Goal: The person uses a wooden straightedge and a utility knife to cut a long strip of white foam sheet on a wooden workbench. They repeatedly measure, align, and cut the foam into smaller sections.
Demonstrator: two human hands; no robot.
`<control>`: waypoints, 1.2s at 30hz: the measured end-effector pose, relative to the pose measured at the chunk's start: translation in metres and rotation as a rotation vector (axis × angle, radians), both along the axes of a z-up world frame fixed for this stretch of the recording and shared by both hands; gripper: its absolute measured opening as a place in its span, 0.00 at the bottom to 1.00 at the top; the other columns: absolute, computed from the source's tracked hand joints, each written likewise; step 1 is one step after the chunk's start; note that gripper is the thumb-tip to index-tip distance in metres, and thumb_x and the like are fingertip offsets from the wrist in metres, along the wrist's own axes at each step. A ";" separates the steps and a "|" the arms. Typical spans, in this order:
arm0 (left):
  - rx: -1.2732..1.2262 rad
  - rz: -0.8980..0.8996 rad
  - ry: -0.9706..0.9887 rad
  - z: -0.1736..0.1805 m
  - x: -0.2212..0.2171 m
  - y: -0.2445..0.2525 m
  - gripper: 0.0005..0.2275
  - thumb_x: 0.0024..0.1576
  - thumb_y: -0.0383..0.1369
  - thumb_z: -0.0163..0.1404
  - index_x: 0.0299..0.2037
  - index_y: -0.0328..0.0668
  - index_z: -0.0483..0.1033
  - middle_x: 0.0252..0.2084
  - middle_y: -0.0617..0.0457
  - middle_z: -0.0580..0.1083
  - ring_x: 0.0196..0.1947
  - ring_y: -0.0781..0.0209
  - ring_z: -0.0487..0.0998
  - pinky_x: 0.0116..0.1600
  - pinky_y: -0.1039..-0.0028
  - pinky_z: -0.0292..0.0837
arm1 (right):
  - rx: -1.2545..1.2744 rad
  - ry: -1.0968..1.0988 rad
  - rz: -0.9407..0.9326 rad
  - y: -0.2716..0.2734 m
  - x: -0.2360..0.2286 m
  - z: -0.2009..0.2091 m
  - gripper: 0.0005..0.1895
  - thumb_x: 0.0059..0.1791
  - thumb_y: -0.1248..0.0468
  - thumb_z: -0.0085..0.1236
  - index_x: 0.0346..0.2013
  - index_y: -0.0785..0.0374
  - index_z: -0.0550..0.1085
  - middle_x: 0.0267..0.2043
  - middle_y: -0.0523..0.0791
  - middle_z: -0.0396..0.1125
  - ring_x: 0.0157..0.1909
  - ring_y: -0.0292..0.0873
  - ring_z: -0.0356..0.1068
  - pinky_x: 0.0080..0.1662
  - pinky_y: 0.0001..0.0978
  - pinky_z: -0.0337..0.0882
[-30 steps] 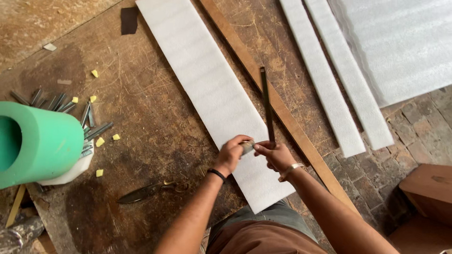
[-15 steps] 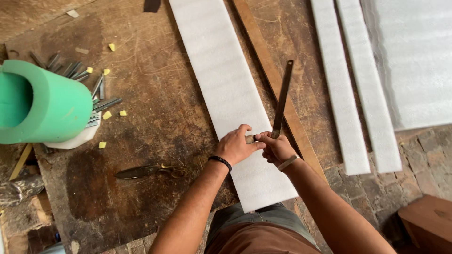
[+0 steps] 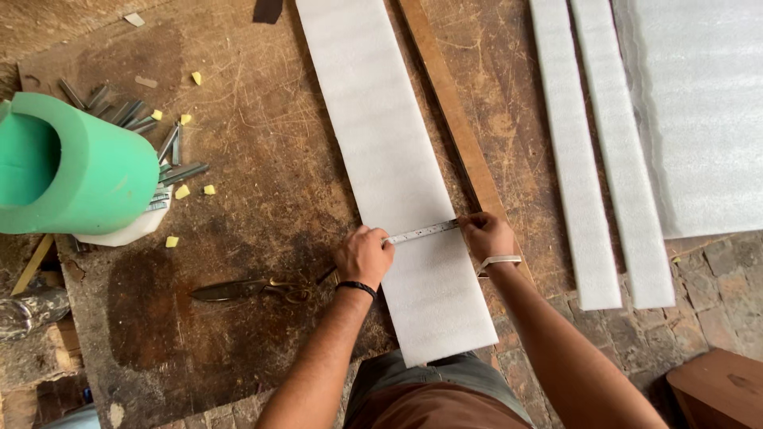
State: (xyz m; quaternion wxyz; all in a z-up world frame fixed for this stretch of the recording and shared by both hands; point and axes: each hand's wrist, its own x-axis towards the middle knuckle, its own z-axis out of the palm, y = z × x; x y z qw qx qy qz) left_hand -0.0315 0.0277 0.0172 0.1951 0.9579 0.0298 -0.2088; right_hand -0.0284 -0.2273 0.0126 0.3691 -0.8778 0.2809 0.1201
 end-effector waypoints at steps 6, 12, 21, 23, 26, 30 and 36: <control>0.054 0.042 -0.052 -0.002 -0.008 -0.007 0.09 0.58 0.40 0.57 0.45 0.53 0.83 0.48 0.54 0.76 0.47 0.59 0.77 0.45 0.68 0.79 | -0.087 0.078 0.105 0.019 0.001 -0.003 0.17 0.48 0.51 0.68 0.39 0.62 0.83 0.35 0.48 0.77 0.33 0.41 0.73 0.38 0.36 0.73; 0.071 0.021 -0.037 -0.003 -0.010 -0.011 0.09 0.60 0.39 0.55 0.47 0.51 0.81 0.49 0.54 0.76 0.45 0.59 0.78 0.46 0.67 0.79 | 0.473 -0.053 -0.295 0.021 -0.030 0.018 0.19 0.55 0.53 0.56 0.57 0.58 0.79 0.36 0.50 0.73 0.28 0.45 0.62 0.33 0.40 0.64; 0.101 -0.072 -0.011 0.004 -0.012 -0.012 0.10 0.61 0.39 0.52 0.47 0.46 0.77 0.49 0.51 0.73 0.45 0.58 0.76 0.43 0.67 0.80 | 0.824 -0.238 -0.472 -0.002 -0.060 0.038 0.18 0.55 0.63 0.46 0.59 0.58 0.71 0.39 0.51 0.75 0.35 0.44 0.76 0.39 0.39 0.79; 0.085 -0.075 0.021 0.004 -0.013 -0.013 0.09 0.62 0.38 0.52 0.47 0.46 0.77 0.49 0.52 0.73 0.44 0.59 0.75 0.45 0.67 0.80 | 0.819 -0.253 -0.363 -0.007 -0.061 0.036 0.17 0.53 0.69 0.50 0.57 0.69 0.72 0.44 0.51 0.76 0.40 0.45 0.76 0.42 0.40 0.78; 0.174 -0.178 -0.069 0.002 -0.009 -0.011 0.08 0.63 0.39 0.51 0.45 0.46 0.77 0.48 0.50 0.74 0.44 0.59 0.74 0.50 0.65 0.79 | 0.911 -0.230 -0.161 -0.001 -0.065 0.027 0.15 0.49 0.72 0.53 0.52 0.66 0.71 0.40 0.50 0.75 0.40 0.45 0.78 0.45 0.41 0.81; 0.158 -0.188 0.010 0.000 -0.008 -0.012 0.10 0.63 0.40 0.50 0.48 0.45 0.76 0.51 0.48 0.73 0.47 0.56 0.74 0.49 0.66 0.80 | 0.813 -0.023 -0.053 0.020 -0.081 0.009 0.08 0.59 0.65 0.53 0.45 0.69 0.74 0.35 0.51 0.71 0.36 0.45 0.72 0.42 0.42 0.77; 0.154 -0.191 0.053 0.006 -0.002 -0.010 0.11 0.62 0.40 0.51 0.49 0.45 0.76 0.54 0.48 0.72 0.51 0.54 0.74 0.49 0.65 0.81 | -0.012 -0.271 0.476 0.035 -0.117 0.007 0.05 0.58 0.62 0.50 0.46 0.57 0.74 0.31 0.41 0.76 0.28 0.34 0.78 0.27 0.33 0.75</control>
